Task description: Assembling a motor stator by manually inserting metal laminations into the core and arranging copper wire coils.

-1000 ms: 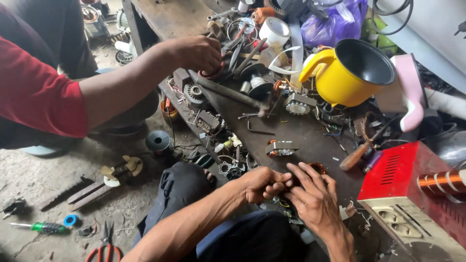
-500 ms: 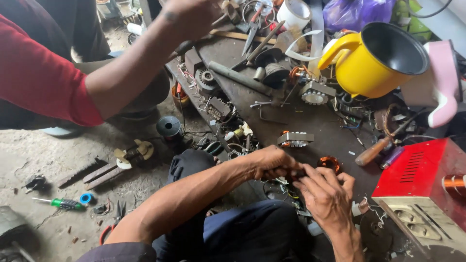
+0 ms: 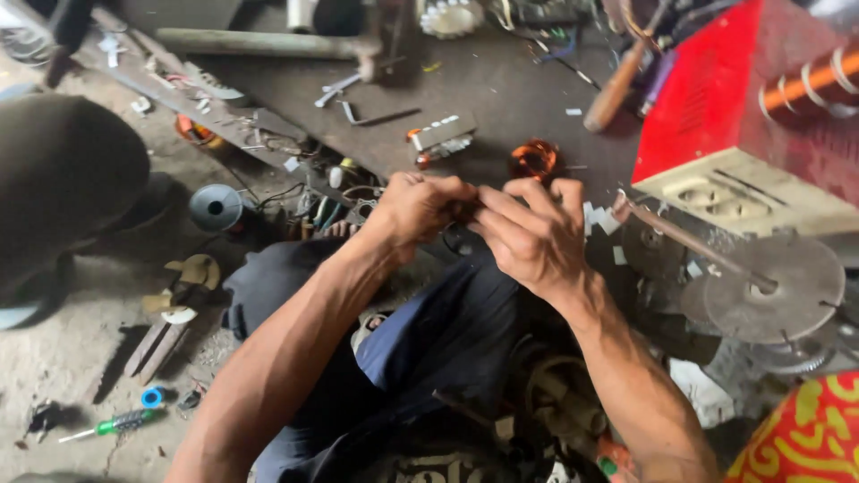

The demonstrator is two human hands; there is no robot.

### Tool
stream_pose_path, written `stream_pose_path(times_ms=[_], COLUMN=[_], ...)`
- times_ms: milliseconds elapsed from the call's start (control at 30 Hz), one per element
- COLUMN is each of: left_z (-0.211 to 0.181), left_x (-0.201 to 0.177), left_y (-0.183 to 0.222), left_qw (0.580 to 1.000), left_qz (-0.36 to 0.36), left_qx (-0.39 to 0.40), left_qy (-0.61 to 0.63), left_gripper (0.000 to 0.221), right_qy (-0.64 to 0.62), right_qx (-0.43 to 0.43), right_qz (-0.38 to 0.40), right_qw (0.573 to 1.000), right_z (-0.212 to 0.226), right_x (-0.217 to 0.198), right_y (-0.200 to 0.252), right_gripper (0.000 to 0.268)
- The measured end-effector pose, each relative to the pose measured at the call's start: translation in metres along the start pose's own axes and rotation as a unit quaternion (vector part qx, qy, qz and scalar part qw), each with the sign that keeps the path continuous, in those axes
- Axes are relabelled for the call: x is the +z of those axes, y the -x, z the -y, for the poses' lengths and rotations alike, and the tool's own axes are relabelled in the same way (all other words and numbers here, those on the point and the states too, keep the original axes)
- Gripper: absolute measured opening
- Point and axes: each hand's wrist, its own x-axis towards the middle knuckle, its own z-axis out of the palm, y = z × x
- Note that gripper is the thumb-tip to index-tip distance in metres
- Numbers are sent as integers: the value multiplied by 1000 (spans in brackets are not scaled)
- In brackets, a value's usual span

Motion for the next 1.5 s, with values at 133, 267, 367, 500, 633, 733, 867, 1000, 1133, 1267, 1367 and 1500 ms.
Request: stream_pose_path(times_ms=[133,267,367,500,633,733,867,1000,1133,1267,1367,1500], left_z=[-1,17,6,2,-15,-20,-6,1,-9,-1,1,-2], left_x=[-12,-32,-26,-34,-36,-36,-49,-46,-47,-49,-46,-35], left_y=[13,30,42,11,13,17,-6,-12,-9,-18,-15,14], left_qw=[983,763,574,494,496,478,423,444,449,457,479,512], left_qz=[-4,-120,-23,-3,60,61,25,23,29,34,31,18], left_qx=[126,434,589,554,518,555,618,632,625,620,608,591], left_qy=[-133,-463,-568,-670,-695,-678,-662,-635,-638,-637,-632,-624], left_gripper=[39,21,31,35,21,25,20,23,25,21,17,12], right_qy=[-45,-67,-73,-63,-74,-81,-76,-72,-68,-68,-66,-64], right_qx=[16,31,36,17,16,11,9,7,12,25,32,35], right_qz=[10,36,43,39,34,25,15,3,-2,3,6,9], right_qw=[999,997,996,997,997,996,997,997,998,997,997,997], right_z=[-5,-9,-4,-7,-13,-14,-9,-8,-5,-2,-1,-3], right_x=[-6,-8,-15,-12,-7,-5,-3,4,1,3,0,0], right_y=[-2,3,-4,-7,-1,2,1,3,1,4,2,1], right_gripper=[15,10,13,9,12,14,12,11,7,6,6,6])
